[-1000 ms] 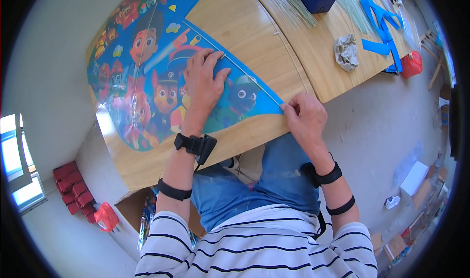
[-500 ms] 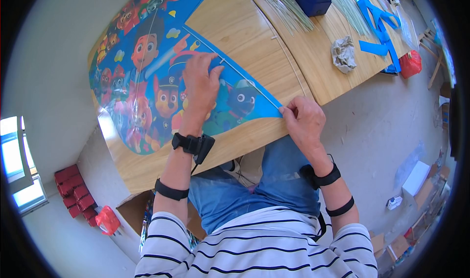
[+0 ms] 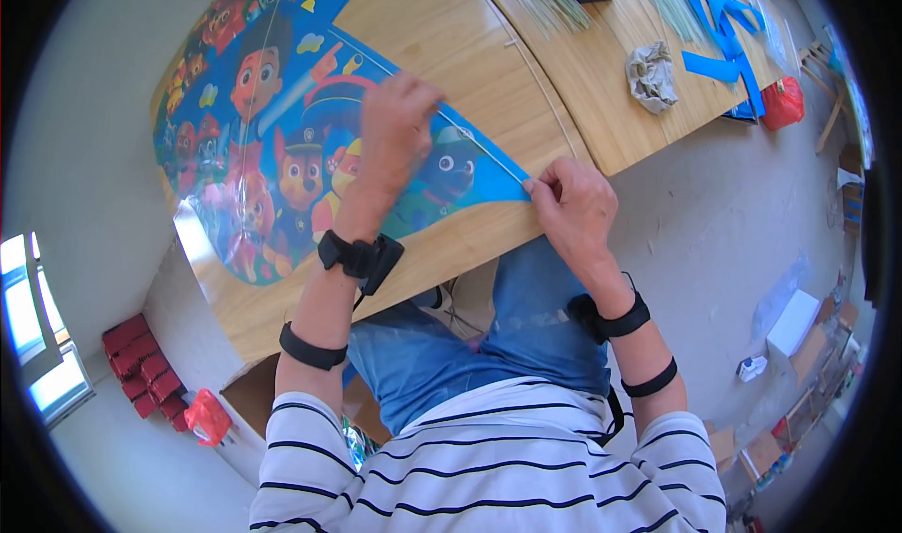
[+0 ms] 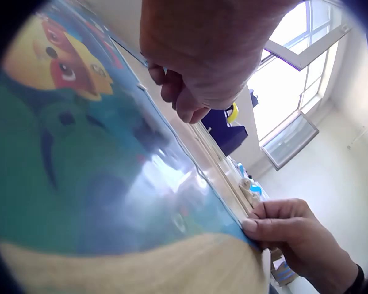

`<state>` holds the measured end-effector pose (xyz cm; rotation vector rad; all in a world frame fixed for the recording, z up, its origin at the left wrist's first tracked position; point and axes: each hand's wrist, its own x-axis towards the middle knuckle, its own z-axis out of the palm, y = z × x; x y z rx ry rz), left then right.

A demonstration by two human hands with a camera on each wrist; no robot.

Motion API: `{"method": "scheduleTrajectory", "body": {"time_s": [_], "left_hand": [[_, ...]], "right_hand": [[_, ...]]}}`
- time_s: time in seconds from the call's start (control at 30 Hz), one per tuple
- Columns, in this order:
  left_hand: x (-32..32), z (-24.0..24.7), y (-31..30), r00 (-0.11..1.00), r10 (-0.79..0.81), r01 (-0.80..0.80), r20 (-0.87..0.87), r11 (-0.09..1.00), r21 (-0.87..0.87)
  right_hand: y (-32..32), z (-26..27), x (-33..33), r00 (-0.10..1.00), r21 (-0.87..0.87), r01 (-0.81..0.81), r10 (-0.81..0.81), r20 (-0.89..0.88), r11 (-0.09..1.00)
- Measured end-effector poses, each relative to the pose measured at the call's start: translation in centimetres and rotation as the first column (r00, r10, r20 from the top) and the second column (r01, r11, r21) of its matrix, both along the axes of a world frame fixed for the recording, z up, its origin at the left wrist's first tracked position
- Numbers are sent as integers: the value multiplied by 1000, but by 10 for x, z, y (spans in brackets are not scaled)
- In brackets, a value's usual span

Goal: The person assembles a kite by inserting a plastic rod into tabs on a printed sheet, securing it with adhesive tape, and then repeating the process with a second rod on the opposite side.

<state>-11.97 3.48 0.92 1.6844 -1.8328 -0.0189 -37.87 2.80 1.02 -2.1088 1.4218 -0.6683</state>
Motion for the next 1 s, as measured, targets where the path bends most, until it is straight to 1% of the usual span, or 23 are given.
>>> {"method": "scheduleTrajectory", "body": {"time_s": [0.1, 0.2, 0.5, 0.6, 1.0], "left_hand": [[-25, 0, 9, 978, -151, 169, -142, 978, 125], [-36, 1, 12, 970, -175, 205, -170, 962, 181], [-33, 1, 7, 974, -212, 225, -84, 952, 207], [-33, 2, 8, 977, -202, 211, -62, 946, 245], [-33, 3, 7, 980, -191, 198, -50, 950, 242]], "right_hand": [[0, 0, 0, 1000, 0, 3, -3, -9, 1000], [0, 2, 0, 1000, 7, 0, 0, -4, 1000], [-1, 2, -1, 1000, 15, -7, 7, -10, 1000], [-1, 2, -1, 1000, 12, -9, 9, -4, 1000], [-1, 0, -3, 1000, 10, -26, 26, 9, 1000]]}}
